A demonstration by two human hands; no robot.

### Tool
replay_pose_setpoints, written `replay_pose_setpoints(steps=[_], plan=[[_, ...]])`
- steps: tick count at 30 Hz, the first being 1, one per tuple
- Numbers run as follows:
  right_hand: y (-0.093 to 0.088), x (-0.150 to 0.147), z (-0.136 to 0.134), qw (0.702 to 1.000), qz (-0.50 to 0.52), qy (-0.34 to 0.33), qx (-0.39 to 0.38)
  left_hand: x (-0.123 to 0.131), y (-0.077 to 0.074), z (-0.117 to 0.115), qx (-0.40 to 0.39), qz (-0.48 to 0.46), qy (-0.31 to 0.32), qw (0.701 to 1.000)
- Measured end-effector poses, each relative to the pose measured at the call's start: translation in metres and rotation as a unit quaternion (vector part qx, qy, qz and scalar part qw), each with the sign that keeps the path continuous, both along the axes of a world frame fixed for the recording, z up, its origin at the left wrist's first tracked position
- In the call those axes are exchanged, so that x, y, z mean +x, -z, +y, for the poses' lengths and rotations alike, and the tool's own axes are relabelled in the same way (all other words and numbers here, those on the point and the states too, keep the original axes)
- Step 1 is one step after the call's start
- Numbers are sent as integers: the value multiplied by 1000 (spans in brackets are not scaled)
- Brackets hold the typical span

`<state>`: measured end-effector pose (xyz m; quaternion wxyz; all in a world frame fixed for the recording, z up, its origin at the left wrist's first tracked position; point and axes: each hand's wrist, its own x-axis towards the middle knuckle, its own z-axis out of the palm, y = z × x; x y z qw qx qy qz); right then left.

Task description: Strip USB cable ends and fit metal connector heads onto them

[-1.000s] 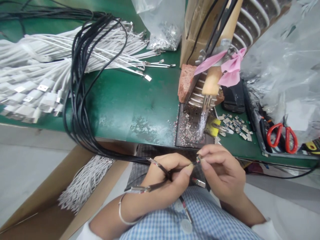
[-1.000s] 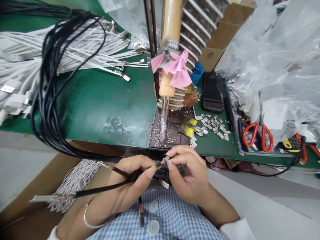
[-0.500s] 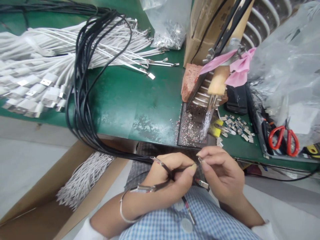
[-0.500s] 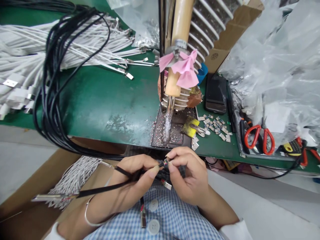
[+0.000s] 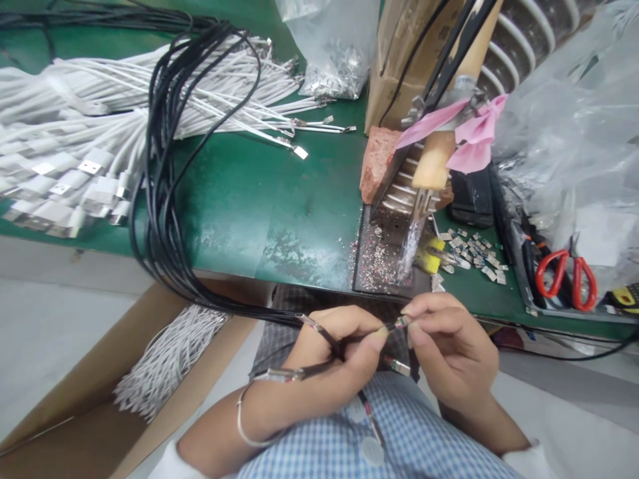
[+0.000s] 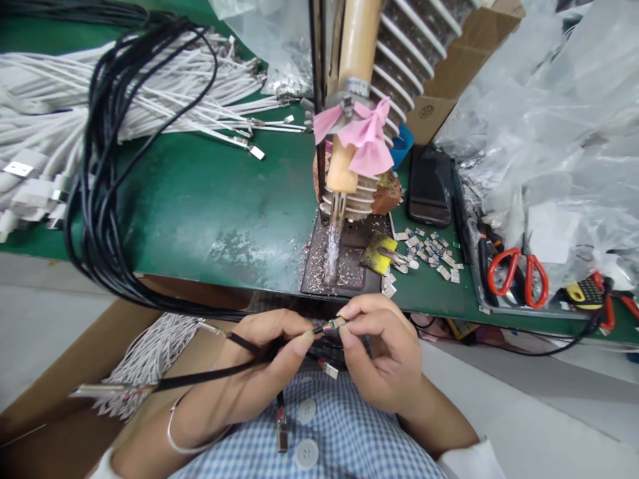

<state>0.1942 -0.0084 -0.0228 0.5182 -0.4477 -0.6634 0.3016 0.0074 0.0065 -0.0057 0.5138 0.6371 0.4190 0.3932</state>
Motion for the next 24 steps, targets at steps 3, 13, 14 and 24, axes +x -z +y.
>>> replay_pose_setpoints(steps=[3, 13, 14, 24], plan=[[0, 0, -1, 1000, 7, 12, 15, -1, 3, -1, 14, -9, 0, 1000], [-1, 1, -2, 999, -7, 6, 41, -1, 7, -2, 21, -7, 2, 1000], [-2, 1, -2, 999, -11, 2, 43, -1, 8, -2, 27, -11, -1, 1000], [-1, 2, -2, 999, -14, -2, 50, -1, 8, -2, 40, -8, -6, 999]])
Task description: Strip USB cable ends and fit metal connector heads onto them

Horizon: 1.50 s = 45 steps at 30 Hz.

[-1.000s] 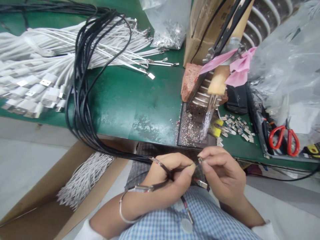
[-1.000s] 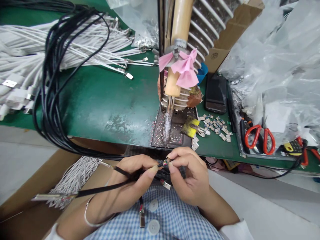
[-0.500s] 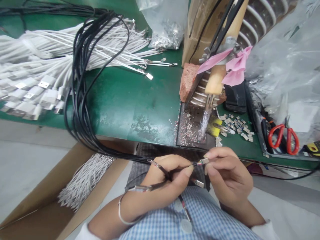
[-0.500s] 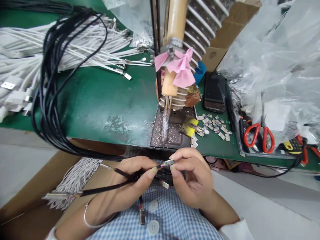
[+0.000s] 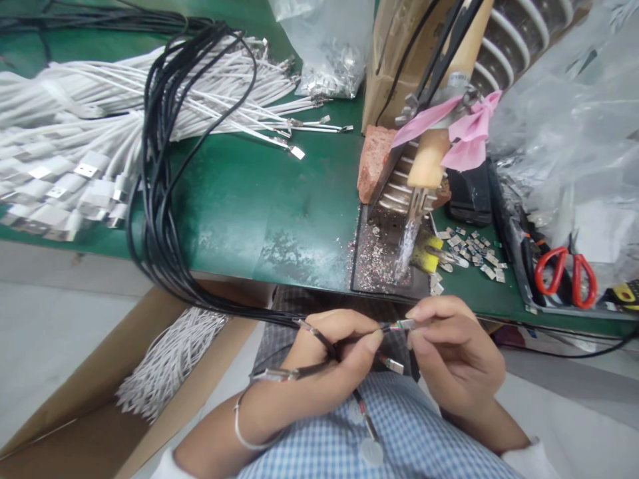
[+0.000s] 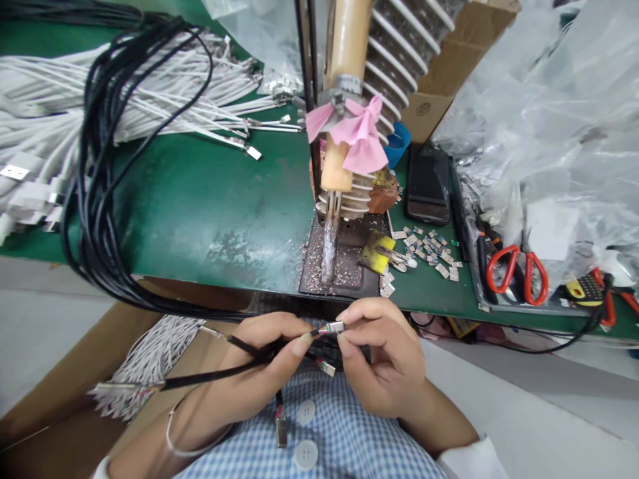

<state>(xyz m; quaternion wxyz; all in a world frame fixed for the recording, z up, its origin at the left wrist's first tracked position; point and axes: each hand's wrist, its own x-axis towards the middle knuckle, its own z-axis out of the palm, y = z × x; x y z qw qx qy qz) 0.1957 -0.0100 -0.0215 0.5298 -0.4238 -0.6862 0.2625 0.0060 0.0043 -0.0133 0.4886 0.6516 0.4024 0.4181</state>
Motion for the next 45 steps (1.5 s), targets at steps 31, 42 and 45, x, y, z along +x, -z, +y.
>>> replay_pose_setpoints(steps=[31, 42, 45], plan=[[-4, -9, -1, 966, 192, -50, -165, -3, 4, -3, -34, 3, 63, 997], [-1, -8, -3, 934, 257, -91, -229, -2, 1, -1, -58, 9, 64, 996], [0, -8, -3, 926, 270, -99, -244, -3, 5, -2, -64, -6, 64, 996]])
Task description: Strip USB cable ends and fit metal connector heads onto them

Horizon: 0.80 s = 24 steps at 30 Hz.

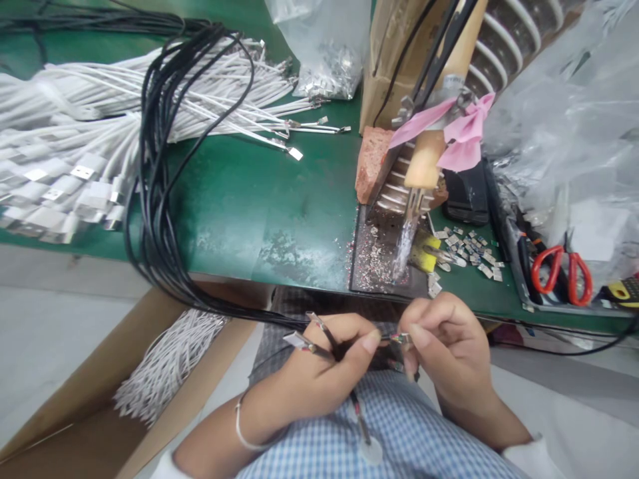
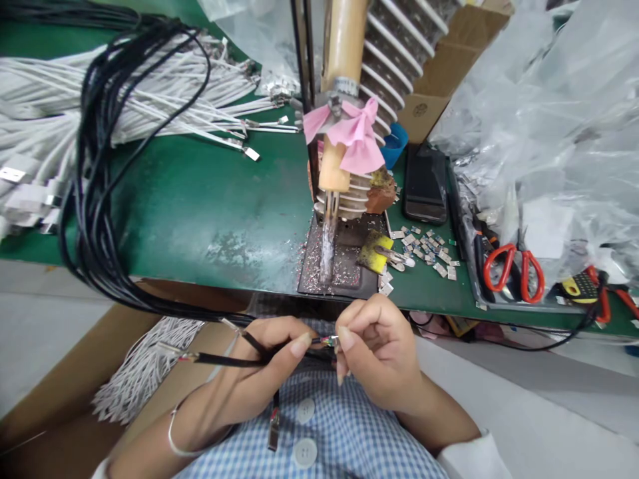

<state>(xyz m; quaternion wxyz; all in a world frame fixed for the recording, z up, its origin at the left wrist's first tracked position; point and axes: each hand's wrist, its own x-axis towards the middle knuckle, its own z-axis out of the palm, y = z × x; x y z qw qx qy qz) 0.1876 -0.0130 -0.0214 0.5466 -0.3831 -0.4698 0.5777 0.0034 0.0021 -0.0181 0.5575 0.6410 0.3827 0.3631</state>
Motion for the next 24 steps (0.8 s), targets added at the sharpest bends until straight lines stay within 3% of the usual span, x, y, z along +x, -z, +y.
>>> replay_pose_setpoints(steps=[16, 20, 24], plan=[[-5, 0, 1, 999, 16, -9, -34, 2, 0, -1, -44, -27, -25, 998], [-6, 3, 5, 991, -107, 66, 53, 2, -2, 5, -36, 5, -55, 998], [-2, 5, 8, 945, -251, 117, 172, 4, -5, 12, -44, 12, -84, 995]])
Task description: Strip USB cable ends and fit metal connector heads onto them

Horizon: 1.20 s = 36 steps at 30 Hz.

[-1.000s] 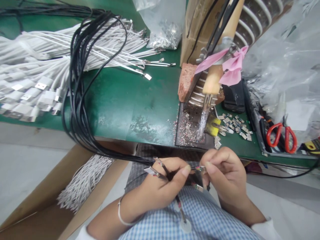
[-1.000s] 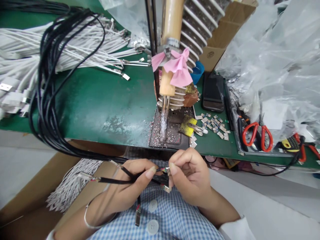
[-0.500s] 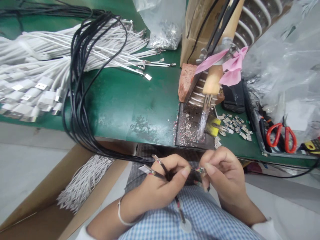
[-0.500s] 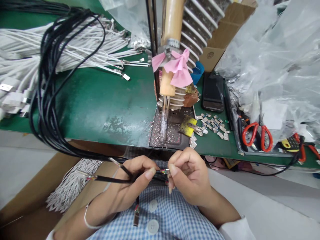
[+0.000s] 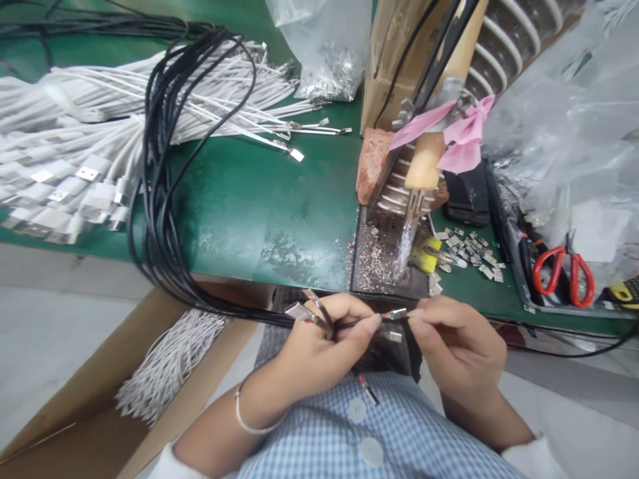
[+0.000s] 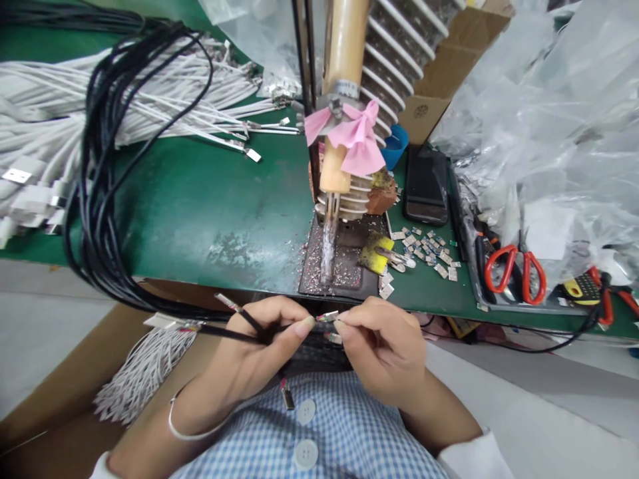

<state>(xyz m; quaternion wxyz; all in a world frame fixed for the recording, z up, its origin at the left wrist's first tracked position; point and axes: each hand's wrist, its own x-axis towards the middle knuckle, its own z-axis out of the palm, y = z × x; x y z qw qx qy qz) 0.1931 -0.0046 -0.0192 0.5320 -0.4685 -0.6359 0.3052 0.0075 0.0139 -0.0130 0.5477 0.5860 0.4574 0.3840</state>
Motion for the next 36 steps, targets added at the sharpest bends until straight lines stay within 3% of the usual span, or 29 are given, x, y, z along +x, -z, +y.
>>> replay_pose_setpoints(steps=[9, 19, 36], plan=[[3, 2, 16, 984, -145, 6, 106, 5, 5, 10, -8, -28, -21, 999], [0, 1, 18, 985, -131, -6, 113, 6, -3, 13, -2, -20, -32, 999], [-2, -1, 19, 985, -133, 6, 108, 6, -2, 13, -12, -24, -40, 999]])
